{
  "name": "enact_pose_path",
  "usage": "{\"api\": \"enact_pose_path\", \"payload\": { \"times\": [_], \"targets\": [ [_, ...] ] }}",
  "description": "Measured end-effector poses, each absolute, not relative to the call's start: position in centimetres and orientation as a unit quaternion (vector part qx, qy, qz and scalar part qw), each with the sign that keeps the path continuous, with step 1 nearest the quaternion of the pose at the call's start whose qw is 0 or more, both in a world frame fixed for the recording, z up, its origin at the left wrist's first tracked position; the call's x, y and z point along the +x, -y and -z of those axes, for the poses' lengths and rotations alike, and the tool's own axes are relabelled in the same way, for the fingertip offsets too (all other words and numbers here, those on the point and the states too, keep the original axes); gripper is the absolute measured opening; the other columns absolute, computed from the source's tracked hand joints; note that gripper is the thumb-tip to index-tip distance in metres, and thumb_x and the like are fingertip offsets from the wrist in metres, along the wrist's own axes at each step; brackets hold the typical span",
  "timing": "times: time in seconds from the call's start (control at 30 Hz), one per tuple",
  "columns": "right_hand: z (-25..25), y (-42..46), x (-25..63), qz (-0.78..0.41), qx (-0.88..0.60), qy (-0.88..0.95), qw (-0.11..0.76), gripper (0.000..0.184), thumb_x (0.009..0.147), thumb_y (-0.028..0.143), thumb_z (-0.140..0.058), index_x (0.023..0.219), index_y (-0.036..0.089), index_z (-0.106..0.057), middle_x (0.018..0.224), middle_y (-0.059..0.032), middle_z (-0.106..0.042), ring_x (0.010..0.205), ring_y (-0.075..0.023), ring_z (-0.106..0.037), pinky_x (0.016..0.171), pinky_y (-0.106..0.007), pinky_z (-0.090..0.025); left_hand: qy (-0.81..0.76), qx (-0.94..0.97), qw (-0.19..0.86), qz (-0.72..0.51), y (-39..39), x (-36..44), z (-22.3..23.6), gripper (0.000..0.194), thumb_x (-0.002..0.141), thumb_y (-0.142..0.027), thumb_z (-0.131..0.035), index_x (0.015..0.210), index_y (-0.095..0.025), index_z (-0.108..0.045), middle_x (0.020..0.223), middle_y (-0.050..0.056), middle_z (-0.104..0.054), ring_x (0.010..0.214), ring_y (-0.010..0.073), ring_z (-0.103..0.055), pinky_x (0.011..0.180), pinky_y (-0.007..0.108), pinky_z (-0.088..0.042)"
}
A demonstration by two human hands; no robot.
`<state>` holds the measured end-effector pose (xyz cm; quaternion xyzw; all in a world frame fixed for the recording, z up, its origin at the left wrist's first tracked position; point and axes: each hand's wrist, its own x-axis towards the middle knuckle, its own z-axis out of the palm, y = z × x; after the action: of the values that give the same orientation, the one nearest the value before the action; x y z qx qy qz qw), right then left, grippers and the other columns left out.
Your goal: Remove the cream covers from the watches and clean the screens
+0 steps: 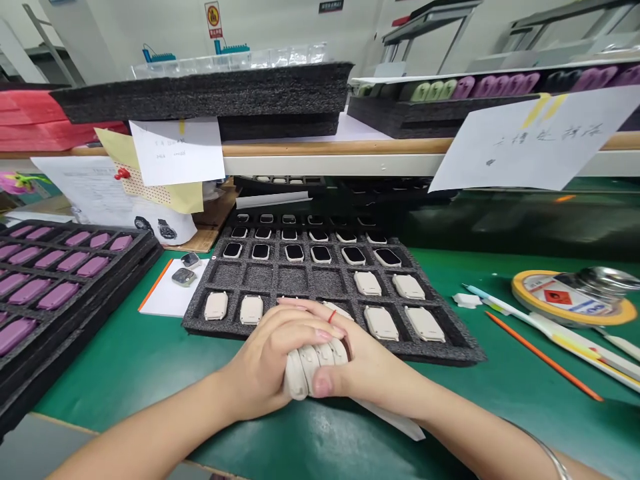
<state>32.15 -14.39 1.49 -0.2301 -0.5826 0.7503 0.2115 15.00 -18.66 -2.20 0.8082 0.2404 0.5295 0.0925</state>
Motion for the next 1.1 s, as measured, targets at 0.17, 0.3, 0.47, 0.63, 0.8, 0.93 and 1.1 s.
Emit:
{"api": "enact_pose_path", "payload": {
  "times": [0.17,0.3,0.47,0.63,0.8,0.93,1.1],
  "targets": [
    [-1.5,15.2,32.3,-0.696,-0.280,0.617,0.237,0.113,0.059,0.025,-0.092,0.153,0.027,-0.030,0.112,-0.0072,-0.073,0.103,-0.0278,-0.072,0.086,-0.041,-0.060,-0.299,0.808,0.056,-0.504,18.9,14.6,2.3,0.070,0.091,-0.040,-0.067,0.151,-0.025,-0.033,0.142,0.017,-0.048,0.137,0.0274,-0.045,0.110,0.046,-0.044],
    [-1.3,15.6,32.7,-0.575,-0.248,0.702,0.340,0.110,0.068,0.017,-0.086,0.157,0.031,-0.022,0.110,-0.0044,-0.075,0.095,-0.0234,-0.075,0.085,-0.038,-0.062,-0.366,0.747,0.251,-0.495,20.0,15.0,1.6,0.120,0.069,-0.043,-0.088,0.158,-0.037,-0.009,0.160,0.017,-0.027,0.151,0.0381,-0.025,0.116,0.061,-0.033],
    [-0.4,15.1,32.8,-0.409,-0.201,0.788,0.414,0.100,0.078,0.027,-0.084,0.158,0.032,-0.023,0.135,-0.0101,-0.066,0.119,-0.0283,-0.068,0.097,-0.041,-0.060,-0.371,0.501,0.627,-0.468,20.4,15.7,-0.3,0.081,0.070,-0.044,-0.087,0.139,-0.023,-0.049,0.125,0.015,-0.066,0.114,0.0319,-0.066,0.096,0.048,-0.055],
    [0.3,14.7,32.7,-0.382,-0.150,0.814,0.411,0.097,0.085,0.036,-0.079,0.160,0.032,-0.017,0.129,-0.0080,-0.070,0.129,-0.0274,-0.061,0.107,-0.043,-0.056,-0.372,0.470,0.653,-0.463,20.0,16.0,-1.1,0.036,0.068,-0.025,-0.088,0.097,-0.018,-0.069,0.095,0.004,-0.073,0.093,0.0221,-0.070,0.088,0.036,-0.057],
    [0.3,14.7,32.7,-0.384,-0.168,0.809,0.413,0.101,0.080,0.037,-0.083,0.159,0.030,-0.021,0.126,-0.0092,-0.071,0.124,-0.0291,-0.065,0.108,-0.048,-0.055,-0.357,0.465,0.662,-0.467,20.5,16.1,-0.7,0.042,0.067,-0.023,-0.089,0.103,-0.019,-0.067,0.098,0.004,-0.072,0.096,0.0221,-0.069,0.086,0.035,-0.056],
    [0.2,14.6,32.7,-0.388,-0.155,0.806,0.419,0.100,0.079,0.027,-0.084,0.158,0.033,-0.023,0.140,-0.0090,-0.063,0.121,-0.0270,-0.067,0.112,-0.048,-0.051,-0.341,0.479,0.645,-0.488,20.7,15.7,-0.1,0.040,0.084,-0.041,-0.074,0.115,-0.018,-0.063,0.111,0.009,-0.069,0.106,0.0247,-0.066,0.088,0.035,-0.055],
    [0.6,14.2,32.8,-0.385,-0.125,0.810,0.425,0.107,0.074,0.020,-0.086,0.159,0.030,-0.022,0.123,-0.0044,-0.072,0.122,-0.0249,-0.066,0.115,-0.046,-0.048,-0.361,0.524,0.609,-0.474,20.7,15.3,-0.1,0.039,0.092,-0.047,-0.063,0.119,-0.018,-0.062,0.110,0.009,-0.067,0.105,0.0237,-0.065,0.086,0.034,-0.056]
  ]
}}
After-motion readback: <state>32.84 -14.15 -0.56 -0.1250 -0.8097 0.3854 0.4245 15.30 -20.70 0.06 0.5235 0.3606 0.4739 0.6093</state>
